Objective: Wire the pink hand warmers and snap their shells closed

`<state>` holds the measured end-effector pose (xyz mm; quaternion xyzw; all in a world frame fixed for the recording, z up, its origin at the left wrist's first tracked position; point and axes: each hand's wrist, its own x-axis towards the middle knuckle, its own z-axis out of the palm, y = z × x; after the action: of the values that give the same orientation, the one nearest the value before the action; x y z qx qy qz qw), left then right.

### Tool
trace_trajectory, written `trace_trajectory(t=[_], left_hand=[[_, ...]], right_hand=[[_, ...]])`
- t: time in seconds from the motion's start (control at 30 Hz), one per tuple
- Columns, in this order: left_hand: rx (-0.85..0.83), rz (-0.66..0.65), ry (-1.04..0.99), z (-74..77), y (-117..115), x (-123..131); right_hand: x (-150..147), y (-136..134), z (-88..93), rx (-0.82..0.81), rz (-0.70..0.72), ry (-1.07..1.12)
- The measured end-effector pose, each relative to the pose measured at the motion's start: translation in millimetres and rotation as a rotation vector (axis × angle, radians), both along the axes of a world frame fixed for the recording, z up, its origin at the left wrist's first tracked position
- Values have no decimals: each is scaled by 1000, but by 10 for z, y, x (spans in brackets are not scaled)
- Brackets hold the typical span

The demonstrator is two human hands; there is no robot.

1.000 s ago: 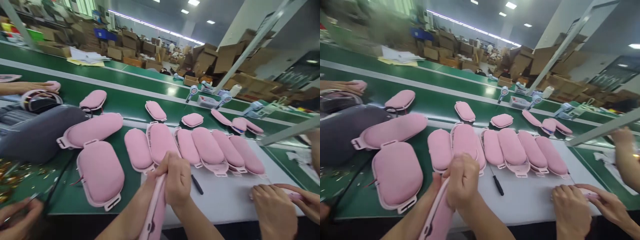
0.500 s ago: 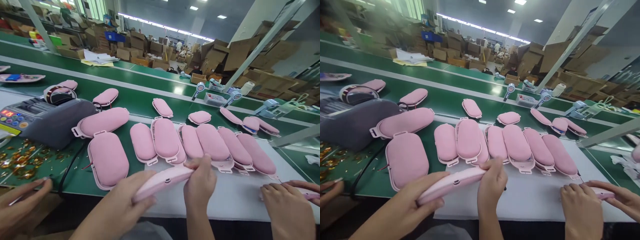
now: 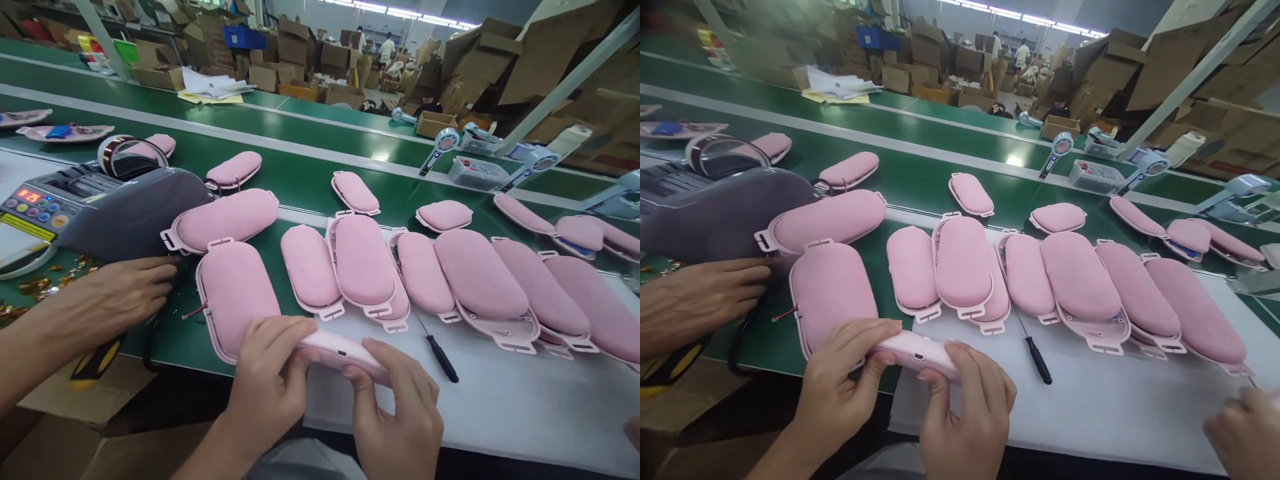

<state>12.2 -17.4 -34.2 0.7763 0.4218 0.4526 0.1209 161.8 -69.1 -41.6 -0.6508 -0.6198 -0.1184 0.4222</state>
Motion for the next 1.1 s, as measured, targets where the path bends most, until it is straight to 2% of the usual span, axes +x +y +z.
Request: trace_trajectory(t=[0.07,0.2,0.43,0.63,0.7,0.77,0.83,0.9,0.93,1.0,1.07,1.1], left_hand=[[25,46,-21,-31,-7,55],[12,51,2,-39,-45,97],[75,141,114,-128,-226,163],[134,190,-13,-212,-147,253],[132,194,-26,-245,-143,231],[139,164,-21,-256,-172,176],[175,110,6,-194,-174,110],[268,54,39,20,-73,69],[348,36,55,205,30,67],[574,38,73,720,338,113],[813,49,60,1317,750,217],[741,118,37,1587,974,279]], right_hand=[[-20,36,23,-9,-20,22],[-21,56,46,-17,-7,9],[10,-27,-58,20,171,-89],[-130,87,-87,107,82,8],[-142,87,-87,100,73,29],[-92,26,-79,68,125,-9],[3,-38,-23,29,203,-107],[93,-3,145,13,273,-184],[122,83,287,20,280,-186],[139,429,667,45,247,-105],[123,983,1082,-15,140,60],[115,1301,1261,-92,126,161]])
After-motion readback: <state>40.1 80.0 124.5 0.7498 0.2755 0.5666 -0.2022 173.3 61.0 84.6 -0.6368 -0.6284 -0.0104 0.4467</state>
